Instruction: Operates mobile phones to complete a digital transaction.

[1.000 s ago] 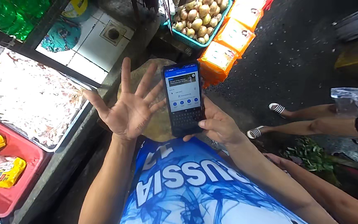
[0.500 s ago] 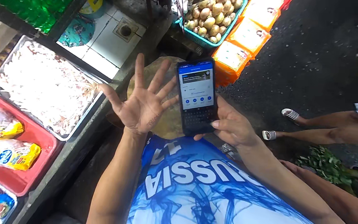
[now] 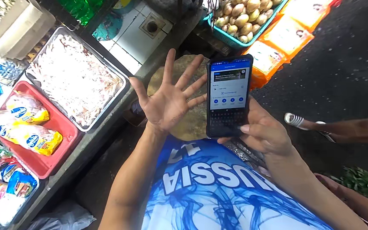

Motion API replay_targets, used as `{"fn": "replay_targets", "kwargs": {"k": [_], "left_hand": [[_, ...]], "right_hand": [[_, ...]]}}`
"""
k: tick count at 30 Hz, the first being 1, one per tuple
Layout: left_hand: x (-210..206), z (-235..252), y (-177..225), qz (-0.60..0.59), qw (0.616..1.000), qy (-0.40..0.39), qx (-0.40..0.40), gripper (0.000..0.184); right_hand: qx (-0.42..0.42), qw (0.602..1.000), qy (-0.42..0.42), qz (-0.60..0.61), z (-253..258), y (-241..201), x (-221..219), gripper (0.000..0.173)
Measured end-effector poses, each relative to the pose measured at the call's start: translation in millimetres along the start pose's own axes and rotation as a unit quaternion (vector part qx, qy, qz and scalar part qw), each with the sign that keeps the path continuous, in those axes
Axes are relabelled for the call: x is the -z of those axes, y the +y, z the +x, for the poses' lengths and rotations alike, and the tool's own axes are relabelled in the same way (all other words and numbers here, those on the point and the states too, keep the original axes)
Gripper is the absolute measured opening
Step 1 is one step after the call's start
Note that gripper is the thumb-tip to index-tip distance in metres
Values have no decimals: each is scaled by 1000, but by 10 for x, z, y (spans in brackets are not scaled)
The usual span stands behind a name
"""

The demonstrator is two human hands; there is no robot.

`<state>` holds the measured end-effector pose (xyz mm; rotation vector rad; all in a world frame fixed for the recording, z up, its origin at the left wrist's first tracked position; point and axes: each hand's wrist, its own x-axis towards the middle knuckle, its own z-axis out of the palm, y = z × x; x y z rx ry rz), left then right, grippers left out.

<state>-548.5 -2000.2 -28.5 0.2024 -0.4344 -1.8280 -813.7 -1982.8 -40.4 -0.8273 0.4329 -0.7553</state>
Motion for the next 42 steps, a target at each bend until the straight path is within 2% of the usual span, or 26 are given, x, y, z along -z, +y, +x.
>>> {"fn": "replay_targets", "kwargs": {"k": [7,10,14,29,36,42], "left_hand": [[28,3,20,41,999,2,-1,94],[3,-17,-5,75,997,17,-3,91],[-9,-26,-4,53,998,23,-4,88],[-10,8,-10,23,1000,12,-3,90],[-49,17,-21,26,1000,10,-1,87],[-62,36,-37,28,1000,7,-6,87]], "right_hand": [[-4,1000,7,0,26,-5,-27,72],[-6,1000,2,9,25,-4,-4,68],[-18,1000,4,19,39,18,13,66],[-5,1000,-6,21,28,35,50,78],[-3,999,40,5,33,64,10,70],[13,994,90,-63,66,66,-40,62]]}}
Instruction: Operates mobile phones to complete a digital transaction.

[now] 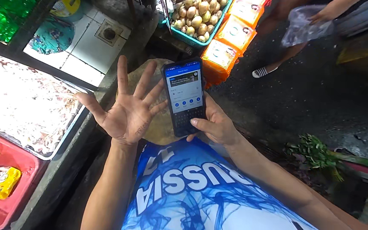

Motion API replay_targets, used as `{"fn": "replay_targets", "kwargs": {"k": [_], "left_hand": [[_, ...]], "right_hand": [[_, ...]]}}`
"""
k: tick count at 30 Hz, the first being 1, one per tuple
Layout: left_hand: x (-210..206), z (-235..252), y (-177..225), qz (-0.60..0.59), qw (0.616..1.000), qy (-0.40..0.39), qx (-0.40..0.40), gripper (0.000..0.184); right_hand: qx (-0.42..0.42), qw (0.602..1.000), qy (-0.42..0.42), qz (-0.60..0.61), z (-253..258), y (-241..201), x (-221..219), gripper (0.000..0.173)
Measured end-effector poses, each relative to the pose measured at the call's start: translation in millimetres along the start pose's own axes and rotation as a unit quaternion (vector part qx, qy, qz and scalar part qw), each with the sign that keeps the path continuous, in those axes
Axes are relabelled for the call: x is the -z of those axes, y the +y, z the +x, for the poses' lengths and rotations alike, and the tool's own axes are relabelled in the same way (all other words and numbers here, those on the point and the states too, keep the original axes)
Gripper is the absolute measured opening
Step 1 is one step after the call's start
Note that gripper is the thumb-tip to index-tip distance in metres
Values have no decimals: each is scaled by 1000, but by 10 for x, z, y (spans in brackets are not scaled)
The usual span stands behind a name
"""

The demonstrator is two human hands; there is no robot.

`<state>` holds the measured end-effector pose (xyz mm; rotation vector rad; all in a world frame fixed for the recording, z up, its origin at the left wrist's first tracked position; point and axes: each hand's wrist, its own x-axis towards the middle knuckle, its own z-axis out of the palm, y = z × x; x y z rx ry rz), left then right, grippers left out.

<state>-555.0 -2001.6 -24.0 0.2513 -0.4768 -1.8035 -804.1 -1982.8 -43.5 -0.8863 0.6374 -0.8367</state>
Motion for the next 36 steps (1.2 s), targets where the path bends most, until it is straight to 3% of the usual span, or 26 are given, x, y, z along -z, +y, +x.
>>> {"fn": "replay_targets", "kwargs": {"k": [14,25,31,36], "left_hand": [[-1,3,-8,-9,1000,-13,7,88],[-18,-8,18,-12,1000,-7,-1,86],[-60,-27,12,61,998,11,4,89],[22,28,55,6,1000,-11,20,97]], "right_hand": [[-1,994,88,-64,42,4,-61,53],[7,1000,-3,-30,5,-39,6,63],[16,999,-18,-35,-52,-48,18,71],[27,998,-48,2,-14,-81,17,75]]}}
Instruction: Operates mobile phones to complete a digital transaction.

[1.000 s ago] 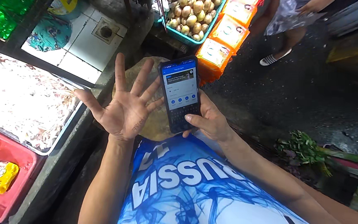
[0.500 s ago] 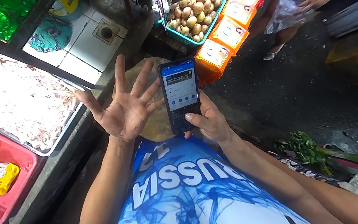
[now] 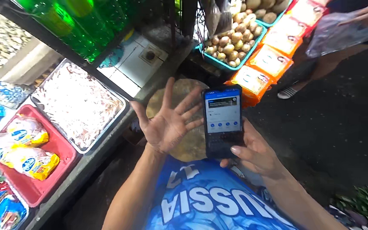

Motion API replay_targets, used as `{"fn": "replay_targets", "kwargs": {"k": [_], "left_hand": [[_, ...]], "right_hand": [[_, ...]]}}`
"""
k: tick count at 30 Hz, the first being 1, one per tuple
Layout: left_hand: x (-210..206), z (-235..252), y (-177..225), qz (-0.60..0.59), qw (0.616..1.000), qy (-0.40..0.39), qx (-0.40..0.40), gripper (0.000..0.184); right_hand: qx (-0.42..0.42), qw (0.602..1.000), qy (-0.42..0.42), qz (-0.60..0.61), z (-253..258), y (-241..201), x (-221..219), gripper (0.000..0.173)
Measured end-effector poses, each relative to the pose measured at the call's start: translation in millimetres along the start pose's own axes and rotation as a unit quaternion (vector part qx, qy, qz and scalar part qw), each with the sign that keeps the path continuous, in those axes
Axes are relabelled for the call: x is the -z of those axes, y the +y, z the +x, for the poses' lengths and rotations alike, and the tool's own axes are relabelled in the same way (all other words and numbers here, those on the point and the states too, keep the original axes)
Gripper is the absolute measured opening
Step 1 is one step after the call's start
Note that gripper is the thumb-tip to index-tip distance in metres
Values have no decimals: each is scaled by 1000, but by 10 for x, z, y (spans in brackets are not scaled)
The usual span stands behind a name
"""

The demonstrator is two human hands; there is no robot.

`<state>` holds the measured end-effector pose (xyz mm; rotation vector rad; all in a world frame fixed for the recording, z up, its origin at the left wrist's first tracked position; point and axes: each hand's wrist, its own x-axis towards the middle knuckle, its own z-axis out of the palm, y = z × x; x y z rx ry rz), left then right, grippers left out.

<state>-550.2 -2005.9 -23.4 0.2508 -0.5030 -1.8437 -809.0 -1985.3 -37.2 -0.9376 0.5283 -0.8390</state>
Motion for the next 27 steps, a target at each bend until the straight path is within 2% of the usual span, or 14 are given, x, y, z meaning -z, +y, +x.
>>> {"fn": "replay_targets", "kwargs": {"k": [4,12,16,27], "left_hand": [[23,-19,10,2,1000,1,3,96],[16,-17,17,24,1000,16,9,96],[28,-18,-9,48,999,21,9,94],[14,68,-92,-7,1000,5,18,95]], "right_hand": [[2,1000,-21,10,5,-5,1,70],[-29,1000,-2,-2,24,-26,1,63],[-48,996,67,-46,49,-13,-52,60],[-86,959,210,-170,102,39,-113,68]]}}
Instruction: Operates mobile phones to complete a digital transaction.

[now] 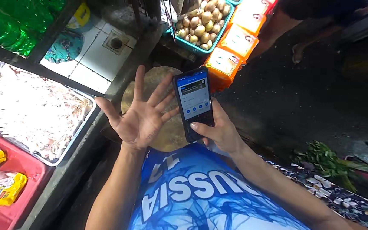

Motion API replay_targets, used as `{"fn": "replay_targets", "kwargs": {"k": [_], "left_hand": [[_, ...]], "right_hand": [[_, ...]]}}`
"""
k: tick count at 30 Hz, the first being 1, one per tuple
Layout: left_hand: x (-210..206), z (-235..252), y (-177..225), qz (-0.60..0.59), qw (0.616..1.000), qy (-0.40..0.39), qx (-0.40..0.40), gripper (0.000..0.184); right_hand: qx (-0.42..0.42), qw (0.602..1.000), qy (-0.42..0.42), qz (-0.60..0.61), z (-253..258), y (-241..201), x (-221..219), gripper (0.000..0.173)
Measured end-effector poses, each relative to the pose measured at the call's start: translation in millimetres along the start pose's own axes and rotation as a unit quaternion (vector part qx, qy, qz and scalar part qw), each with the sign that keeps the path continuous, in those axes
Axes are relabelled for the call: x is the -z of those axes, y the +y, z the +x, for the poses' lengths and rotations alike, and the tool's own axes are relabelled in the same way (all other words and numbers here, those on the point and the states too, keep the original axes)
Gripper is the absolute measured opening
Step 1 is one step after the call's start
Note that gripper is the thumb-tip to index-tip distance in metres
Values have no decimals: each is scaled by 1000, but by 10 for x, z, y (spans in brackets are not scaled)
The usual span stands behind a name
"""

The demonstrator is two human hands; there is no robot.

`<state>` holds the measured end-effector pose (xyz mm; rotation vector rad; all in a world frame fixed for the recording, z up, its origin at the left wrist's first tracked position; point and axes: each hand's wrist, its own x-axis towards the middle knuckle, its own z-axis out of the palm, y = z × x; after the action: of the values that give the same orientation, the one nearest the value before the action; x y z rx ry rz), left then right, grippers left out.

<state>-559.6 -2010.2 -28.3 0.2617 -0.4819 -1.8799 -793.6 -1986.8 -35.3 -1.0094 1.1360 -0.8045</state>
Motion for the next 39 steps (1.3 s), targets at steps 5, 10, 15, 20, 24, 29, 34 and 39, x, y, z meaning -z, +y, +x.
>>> {"fn": "replay_targets", "kwargs": {"k": [5,10,15,20,24,29,34,39], "left_hand": [[36,9,-32,-23,1000,3,9,98],[102,0,-30,-21,1000,10,11,98],[213,3,-11,-17,1000,10,12,99],[257,29,47,23,1000,-4,3,102],[241,23,60,15,1000,-4,7,105],[212,-21,35,5,1000,-8,5,104],[185,-28,28,-1,1000,-10,6,108],[170,-31,33,22,1000,-6,13,112]], "right_hand": [[-6,996,44,-73,8,18,-5,73],[-23,1000,5,-19,-21,18,17,81],[-6,991,-102,82,-50,52,95,83],[22,975,-174,137,-61,51,123,85],[24,966,-189,174,-68,30,132,79],[26,965,-185,182,-94,42,152,70],[22,965,-185,187,-108,60,178,66],[24,961,-180,206,-144,81,170,64]]}}
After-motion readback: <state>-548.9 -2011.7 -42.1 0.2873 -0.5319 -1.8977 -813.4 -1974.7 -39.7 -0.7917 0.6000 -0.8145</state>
